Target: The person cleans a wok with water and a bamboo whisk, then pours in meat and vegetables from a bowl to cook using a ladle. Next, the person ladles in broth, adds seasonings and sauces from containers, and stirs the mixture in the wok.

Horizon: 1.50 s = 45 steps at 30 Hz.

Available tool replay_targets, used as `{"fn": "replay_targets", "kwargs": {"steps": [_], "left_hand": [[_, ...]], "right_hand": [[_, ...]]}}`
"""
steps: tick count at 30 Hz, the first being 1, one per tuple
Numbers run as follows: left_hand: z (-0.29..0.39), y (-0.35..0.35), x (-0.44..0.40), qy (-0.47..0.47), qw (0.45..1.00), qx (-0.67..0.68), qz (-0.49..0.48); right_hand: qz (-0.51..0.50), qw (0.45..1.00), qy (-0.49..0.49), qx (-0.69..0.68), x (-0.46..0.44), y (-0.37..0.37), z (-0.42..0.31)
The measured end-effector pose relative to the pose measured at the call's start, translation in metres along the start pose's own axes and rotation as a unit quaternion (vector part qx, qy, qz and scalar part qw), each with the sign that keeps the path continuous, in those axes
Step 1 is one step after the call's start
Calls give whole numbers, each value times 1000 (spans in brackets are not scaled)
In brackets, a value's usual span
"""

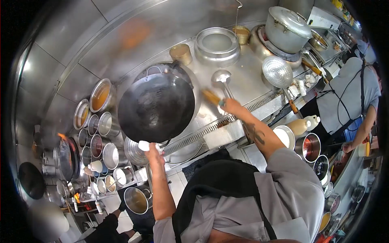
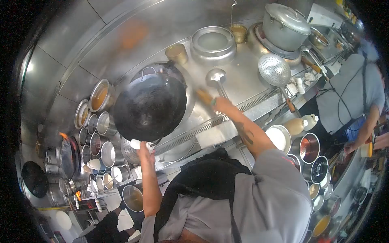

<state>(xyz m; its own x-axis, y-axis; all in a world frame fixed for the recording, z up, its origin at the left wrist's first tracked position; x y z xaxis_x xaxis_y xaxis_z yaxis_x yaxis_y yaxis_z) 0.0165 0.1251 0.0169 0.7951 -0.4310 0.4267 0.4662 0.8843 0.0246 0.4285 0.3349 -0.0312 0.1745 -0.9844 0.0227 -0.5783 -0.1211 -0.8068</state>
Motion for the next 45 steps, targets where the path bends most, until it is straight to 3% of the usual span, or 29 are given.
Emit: {"fn": "replay_targets", "kwargs": {"steps": [2, 4, 5, 6, 8, 10, 12, 15, 19, 22, 24, 26, 28, 29, 31, 33, 35, 36, 37, 38, 39, 42, 45], "left_hand": [[-29, 13, -11, -73, 997, -7, -36], [-47, 28, -15, -125, 989, 42, -61], [-60, 35, -27, -121, 987, 64, -84], [-78, 40, -44, -146, 985, 75, -48], [-48, 57, -12, -154, 984, 84, -26], [-62, 70, -39, -151, 979, 107, -83], [-61, 78, -44, -146, 980, 105, -90], [-67, 82, -47, -152, 979, 99, -91], [-71, 86, -51, -146, 981, 96, -87], [-69, 86, -49, -144, 980, 101, -92], [-75, 86, -52, -172, 974, 83, -120], [-78, 79, -49, -195, 969, 78, -132], [-51, 64, -18, -170, 982, 25, -78], [-38, 56, 1, -148, 986, 13, -78], [-83, 24, -34, -129, 979, -17, -157], [-69, -18, -7, -56, 993, -63, -82], [-70, -78, 20, -13, 991, -132, 17], [-86, -100, 12, -9, 990, -141, -8], [-86, -114, 22, -26, 988, -149, 1], [-85, -126, 31, -44, 987, -156, 11], [-89, -135, 34, -50, 987, -149, 20], [-96, -154, 39, -59, 990, -121, 34], [-90, -145, 37, -77, 990, -118, 22]], "right_hand": [[-52, 998, 28, 38, 39, 20, -14], [-43, 997, 64, 12, 70, 26, -21], [-30, 997, 73, 11, 74, 30, -12], [-18, 997, 81, 10, 77, 34, 7], [82, 994, 2, 69, 87, 31, 54], [84, 977, 85, 175, 108, 14, 83], [43, 977, 164, 128, 130, 21, 109], [110, 978, 164, 73, 134, 11, 110], [251, 963, 95, -22, 119, -45, 95], [267, 948, 102, -141, 107, -64, 102], [234, 961, 121, -87, 76, -87, 95], [251, 954, 97, -132, 27, -110, 98], [229, 952, 175, -107, -11, -153, 53], [260, 953, 149, -51, -42, -160, 61], [287, 949, 130, 30, -92, -160, 72], [282, 945, 145, 80, -129, -158, 71], [121, 962, 239, -60, -159, -140, 63], [41, 949, 284, -129, -168, -129, 56], [-14, 897, 298, -326, -182, -115, 60], [-70, 805, 301, -507, -193, -109, 62], [-124, 676, 294, -664, -200, -104, 56], [-78, 683, 242, -684, -164, -132, 20], [-136, 674, 272, -674, -132, -137, 11]]}}
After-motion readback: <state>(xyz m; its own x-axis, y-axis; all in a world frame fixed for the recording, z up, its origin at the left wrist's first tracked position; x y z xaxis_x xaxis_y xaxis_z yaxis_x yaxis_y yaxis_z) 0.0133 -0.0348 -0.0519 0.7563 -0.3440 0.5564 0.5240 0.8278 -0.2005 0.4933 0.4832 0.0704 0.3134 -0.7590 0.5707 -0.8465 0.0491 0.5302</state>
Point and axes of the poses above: each hand's wrist, its own x-axis away from the middle knuckle, its own y-axis out of the palm, z = x × y, the point moved 8 cm from there along -x, towards the middle knuckle, and after that the axes turned 11 degrees about z, right-handed, at the moved point
